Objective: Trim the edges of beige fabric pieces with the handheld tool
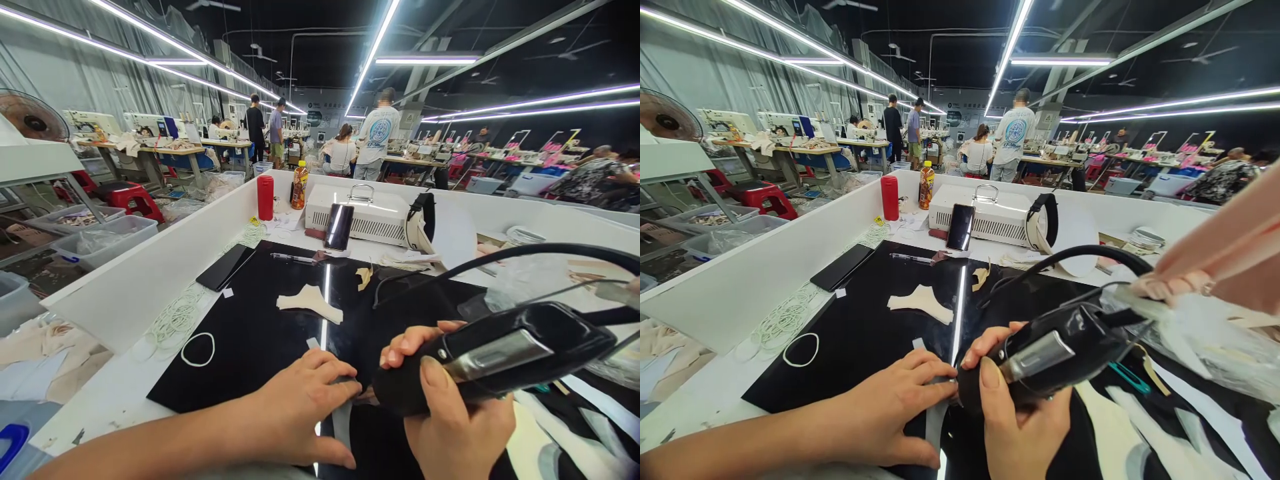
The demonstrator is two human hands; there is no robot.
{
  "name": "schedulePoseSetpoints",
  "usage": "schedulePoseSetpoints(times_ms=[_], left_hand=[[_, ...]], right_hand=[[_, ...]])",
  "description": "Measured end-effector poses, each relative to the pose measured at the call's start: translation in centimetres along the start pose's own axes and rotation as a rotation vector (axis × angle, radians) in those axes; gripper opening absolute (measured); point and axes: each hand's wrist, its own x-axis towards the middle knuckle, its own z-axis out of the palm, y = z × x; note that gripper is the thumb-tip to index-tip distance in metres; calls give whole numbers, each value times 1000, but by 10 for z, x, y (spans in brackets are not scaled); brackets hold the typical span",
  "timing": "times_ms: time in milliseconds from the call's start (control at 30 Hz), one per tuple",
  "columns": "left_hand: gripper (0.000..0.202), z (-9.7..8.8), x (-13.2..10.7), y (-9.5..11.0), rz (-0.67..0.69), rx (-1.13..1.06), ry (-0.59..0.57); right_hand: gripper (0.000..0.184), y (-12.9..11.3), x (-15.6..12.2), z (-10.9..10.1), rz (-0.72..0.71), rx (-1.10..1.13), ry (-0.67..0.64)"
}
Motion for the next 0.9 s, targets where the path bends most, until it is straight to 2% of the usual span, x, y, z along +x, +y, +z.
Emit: schedulePoseSetpoints(times_ms=[100,300,467,600,767,900], left_hand=[[72,0,0,0,12,-3,9],[72,-3,0,3,7,-3,2],[73,-2,0,2,11,-10,5],[74,-1,-1,1,13,-27,16],[71,-3,-1,3,7,-13,4],[69,-1,-1,1,17,-11,16]], right_hand=[[29,-5,-4,1,8,57,-1],[27,-1,-13,-7,37,31,-99],[26,-1,-13,-7,51,9,-77],[31,-9,-16,-7,61,35,-79],[37,-14,-23,-6,78,52,-12],[35,-13,-24,-11,47,41,-93]])
